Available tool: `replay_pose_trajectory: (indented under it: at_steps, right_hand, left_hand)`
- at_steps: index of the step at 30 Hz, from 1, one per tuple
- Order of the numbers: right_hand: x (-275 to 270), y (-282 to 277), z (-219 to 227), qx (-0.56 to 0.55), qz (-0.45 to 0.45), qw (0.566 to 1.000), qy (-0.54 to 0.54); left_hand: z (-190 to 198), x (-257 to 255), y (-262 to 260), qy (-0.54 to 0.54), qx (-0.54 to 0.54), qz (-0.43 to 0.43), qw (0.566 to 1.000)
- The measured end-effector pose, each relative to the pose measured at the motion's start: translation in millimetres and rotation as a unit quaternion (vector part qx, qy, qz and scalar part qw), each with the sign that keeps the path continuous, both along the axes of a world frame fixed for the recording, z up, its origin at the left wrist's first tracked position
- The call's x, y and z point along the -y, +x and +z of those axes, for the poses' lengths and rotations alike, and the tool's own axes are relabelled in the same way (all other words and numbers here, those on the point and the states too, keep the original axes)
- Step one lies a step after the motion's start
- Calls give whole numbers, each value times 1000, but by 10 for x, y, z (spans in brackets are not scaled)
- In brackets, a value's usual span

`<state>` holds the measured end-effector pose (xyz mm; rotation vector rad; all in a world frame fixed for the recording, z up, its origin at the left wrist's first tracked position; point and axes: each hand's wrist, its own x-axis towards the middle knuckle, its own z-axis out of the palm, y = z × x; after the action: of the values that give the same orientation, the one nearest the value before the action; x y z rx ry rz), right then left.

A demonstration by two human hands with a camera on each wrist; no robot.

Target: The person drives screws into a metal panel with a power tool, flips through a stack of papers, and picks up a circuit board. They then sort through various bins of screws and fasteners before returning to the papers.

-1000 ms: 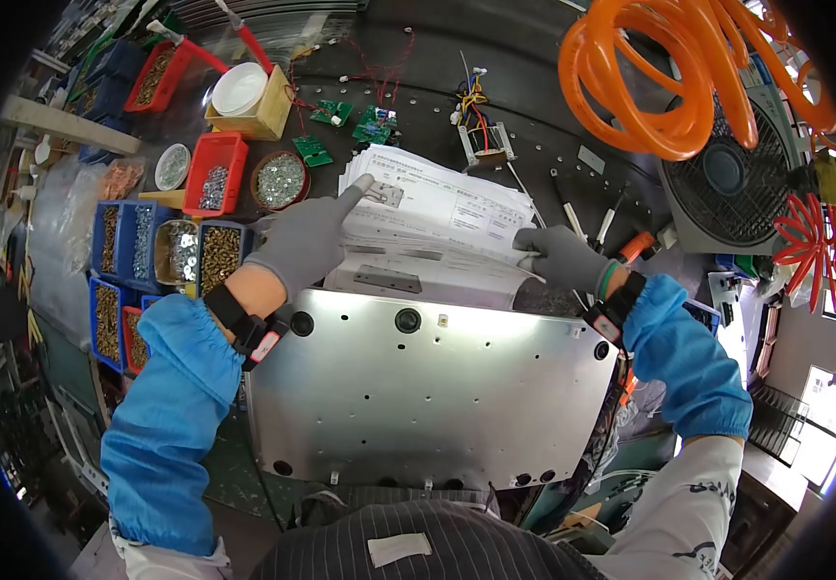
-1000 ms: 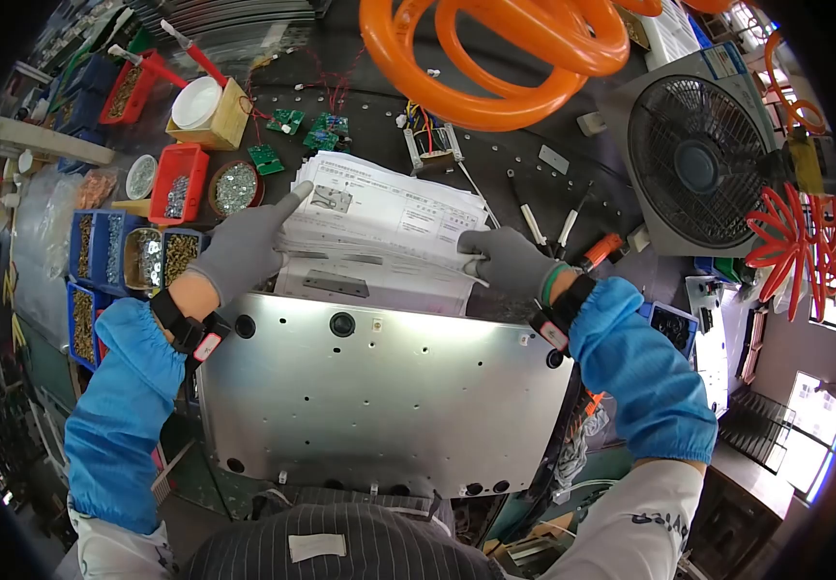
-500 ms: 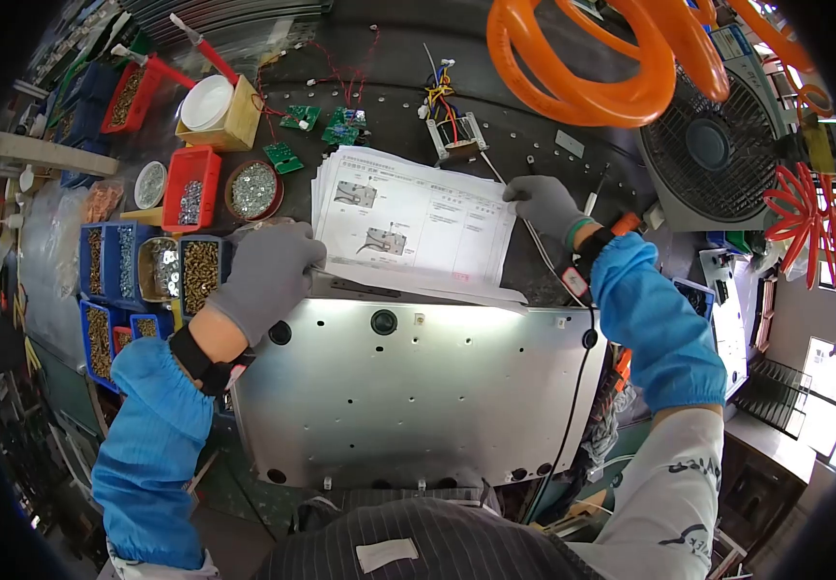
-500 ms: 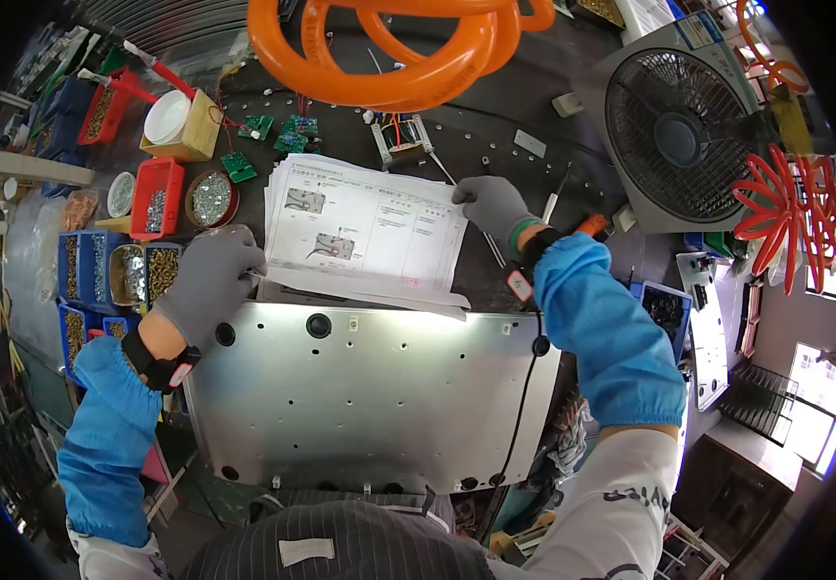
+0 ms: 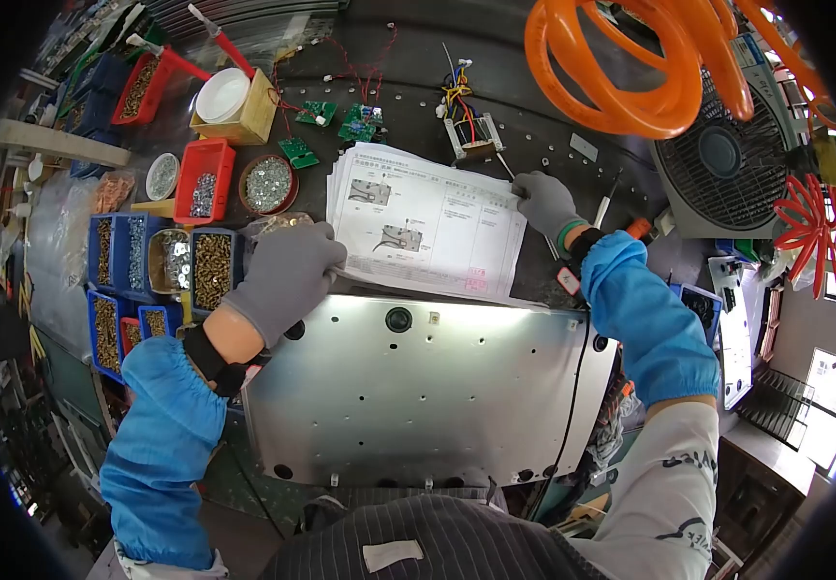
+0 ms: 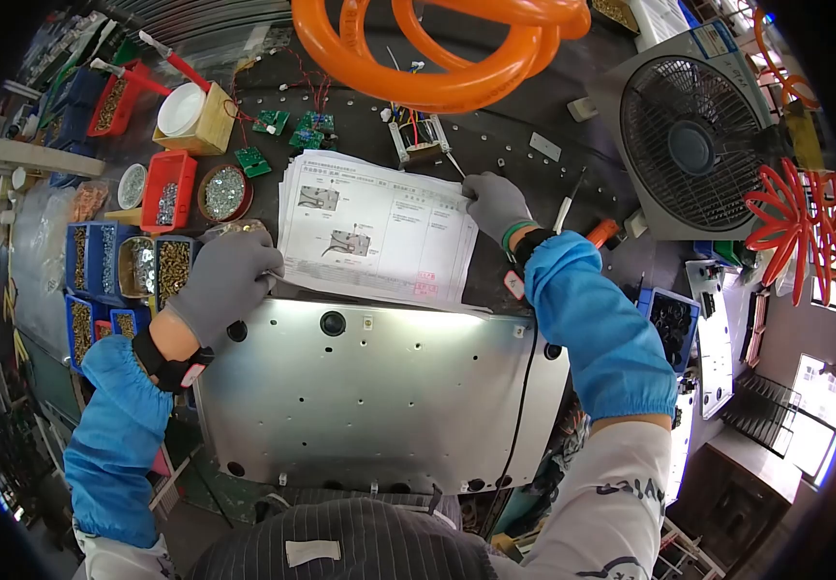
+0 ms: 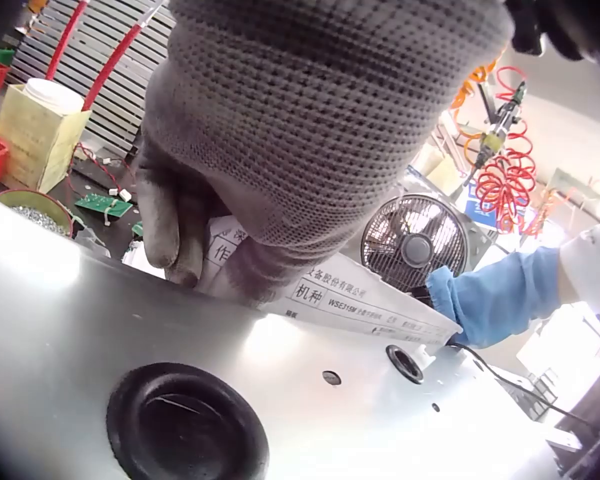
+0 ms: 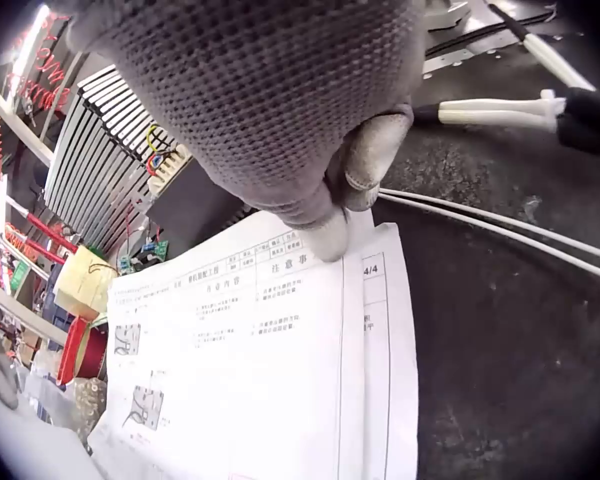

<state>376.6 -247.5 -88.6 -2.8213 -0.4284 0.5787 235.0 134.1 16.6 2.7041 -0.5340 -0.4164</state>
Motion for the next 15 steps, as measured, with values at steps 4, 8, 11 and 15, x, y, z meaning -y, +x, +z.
replay_pose_trajectory:
  at_steps: [4,8,11,15]
  right_hand:
    - [163,2,-32,27,5,997,73]
    - [143,-70,323,-155,-100,968,170]
    - [95,-214,728,-270,-64,937,211]
    - [143,-453,901,-364,47,902,228]
  left_hand:
    - [-5,18,34,15,13,8,1000]
    - [8,-6,93,32,68,-18,997]
    - [15,31,102,13,77,4,997]
    - [66,71,148,-25,-7,22,999]
